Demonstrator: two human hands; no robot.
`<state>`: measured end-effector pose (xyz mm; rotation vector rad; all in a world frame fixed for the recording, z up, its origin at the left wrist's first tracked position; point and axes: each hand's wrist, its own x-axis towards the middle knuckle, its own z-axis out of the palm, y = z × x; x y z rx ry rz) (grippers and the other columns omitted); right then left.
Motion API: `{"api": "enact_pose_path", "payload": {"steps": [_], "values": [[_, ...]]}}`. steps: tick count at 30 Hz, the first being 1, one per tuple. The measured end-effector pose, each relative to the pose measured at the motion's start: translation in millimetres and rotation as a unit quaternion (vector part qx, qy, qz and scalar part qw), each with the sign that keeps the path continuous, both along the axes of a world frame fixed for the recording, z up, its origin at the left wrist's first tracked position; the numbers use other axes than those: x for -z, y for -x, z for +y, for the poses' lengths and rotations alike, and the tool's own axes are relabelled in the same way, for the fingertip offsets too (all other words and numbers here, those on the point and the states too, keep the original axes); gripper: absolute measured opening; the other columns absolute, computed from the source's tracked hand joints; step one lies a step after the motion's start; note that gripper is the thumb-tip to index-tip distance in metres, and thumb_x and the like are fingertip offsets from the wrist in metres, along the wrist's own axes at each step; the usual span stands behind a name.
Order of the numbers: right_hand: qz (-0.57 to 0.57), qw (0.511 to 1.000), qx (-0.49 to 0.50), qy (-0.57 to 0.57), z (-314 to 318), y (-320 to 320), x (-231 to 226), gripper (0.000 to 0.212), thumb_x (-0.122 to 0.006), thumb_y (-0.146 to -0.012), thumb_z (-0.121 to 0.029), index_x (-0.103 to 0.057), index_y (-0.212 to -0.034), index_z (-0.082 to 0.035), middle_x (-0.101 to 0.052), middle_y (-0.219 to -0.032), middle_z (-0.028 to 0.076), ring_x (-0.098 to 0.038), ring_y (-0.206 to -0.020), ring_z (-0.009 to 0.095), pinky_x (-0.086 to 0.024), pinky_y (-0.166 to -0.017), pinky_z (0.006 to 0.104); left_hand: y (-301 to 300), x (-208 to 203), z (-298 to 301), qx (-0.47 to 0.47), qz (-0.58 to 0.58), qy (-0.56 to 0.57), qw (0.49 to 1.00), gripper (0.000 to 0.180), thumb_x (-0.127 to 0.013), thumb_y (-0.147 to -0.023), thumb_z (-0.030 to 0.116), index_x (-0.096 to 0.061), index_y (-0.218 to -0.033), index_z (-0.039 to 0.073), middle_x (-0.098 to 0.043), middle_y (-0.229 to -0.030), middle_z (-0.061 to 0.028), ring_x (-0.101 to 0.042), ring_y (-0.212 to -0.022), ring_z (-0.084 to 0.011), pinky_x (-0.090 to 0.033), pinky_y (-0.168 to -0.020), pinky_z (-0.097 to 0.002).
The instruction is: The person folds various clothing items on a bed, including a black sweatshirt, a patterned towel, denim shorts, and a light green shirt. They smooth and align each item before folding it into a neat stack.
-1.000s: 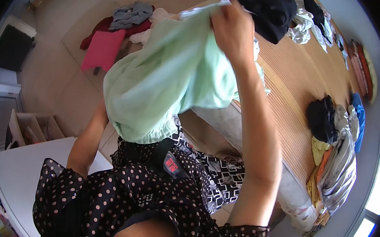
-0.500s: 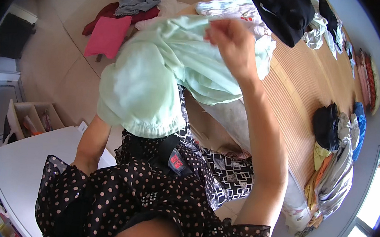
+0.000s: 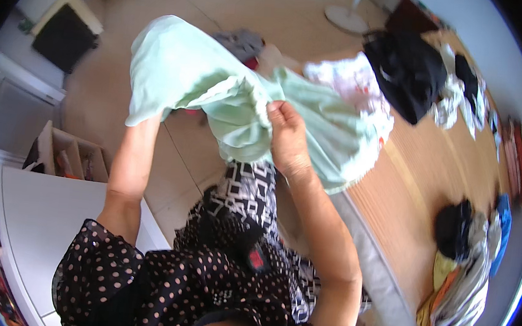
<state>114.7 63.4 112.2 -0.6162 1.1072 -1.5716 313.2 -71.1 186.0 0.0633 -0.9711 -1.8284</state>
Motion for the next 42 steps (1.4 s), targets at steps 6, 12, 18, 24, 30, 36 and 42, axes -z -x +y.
{"api": "enact_pose_path", "payload": {"steps": [6,12,18,24,30,36,42], "values": [[0.071,0.98,-0.08,0.167,-93,-25,-160,0.028,-0.056,-0.087,-0.032,-0.055,-0.09,-0.004,-0.053,-0.083,0.002,-0.048,-0.077,0.01,-0.044,-0.072,0.0269,-66,-178,-47,-0.16,-0.012,0.213,0.964,0.031,-0.057,-0.081,0.028,-0.056,-0.106,0.008,-0.06,-0.099,-0.0078,-0.058,-0.083,-0.0198,-0.045,-0.069,-0.0347],[0.128,0.908,-0.213,0.338,-93,-73,-254,0.054,-0.068,-0.076,-0.036,-0.052,-0.111,0.002,-0.057,-0.102,0.01,-0.055,-0.091,0.017,-0.044,-0.083,0.0306,-170,-310,-54,-0.456,-0.132,0.334,0.814,0.029,-0.058,-0.08,0.027,-0.059,-0.101,0.008,-0.062,-0.094,-0.0077,-0.059,-0.079,-0.0201,-0.046,-0.065,-0.0351],[0.159,0.978,-0.084,0.106,-59,16,-222,0.031,-0.054,-0.088,-0.02,-0.055,-0.111,0.0,-0.063,-0.097,0.009,-0.061,-0.085,0.017,-0.049,-0.076,0.0298,-225,-188,-177,-0.476,-0.444,0.42,0.633,0.026,-0.058,-0.078,0.026,-0.061,-0.097,0.008,-0.064,-0.089,-0.0076,-0.061,-0.074,-0.0205,-0.046,-0.061,-0.0355],[0.092,0.995,0.032,0.011,71,170,-191,0.042,-0.049,-0.09,-0.031,-0.048,-0.12,-0.002,-0.058,-0.112,0.014,-0.059,-0.096,0.025,-0.048,-0.086,0.0356,-25,-115,-95,-0.117,-0.76,0.241,0.591,0.04,-0.05,-0.086,0.035,-0.054,-0.119,0.012,-0.058,-0.101,-0.0052,-0.054,-0.091,-0.0141,-0.046,-0.071,-0.0279],[0.159,0.912,0.31,-0.218,205,298,-122,0.049,-0.057,-0.083,-0.045,-0.056,-0.11,-0.003,-0.062,-0.103,0.013,-0.062,-0.09,0.025,-0.051,-0.08,0.0422,109,-70,-74,0.258,-0.603,0.324,0.681,0.051,-0.052,-0.087,0.039,-0.044,-0.13,0.014,-0.053,-0.12,-0.0088,-0.05,-0.11,-0.0172,-0.045,-0.082,-0.0291],[0.25,0.841,0.344,-0.335,263,314,16,0.035,-0.069,-0.075,-0.026,-0.063,-0.096,0.001,-0.062,-0.086,0.01,-0.058,-0.077,0.019,-0.048,-0.067,0.0339,169,28,-47,0.148,-0.58,0.518,0.611,0.052,-0.062,-0.077,0.011,-0.047,-0.127,0.011,-0.048,-0.126,-0.008,-0.048,-0.113,-0.0221,-0.044,-0.092,-0.0336],[0.525,0.743,0.39,-0.143,219,260,-24,0.033,-0.07,-0.073,-0.011,-0.06,-0.103,0.0,-0.062,-0.102,0.011,-0.06,-0.091,0.016,-0.049,-0.074,0.028,139,102,-42,-0.039,-0.524,0.527,0.668,0.052,-0.058,-0.071,0.002,-0.049,-0.122,0.01,-0.041,-0.13,-0.0125,-0.044,-0.117,-0.0267,-0.039,-0.096,-0.034]]}}
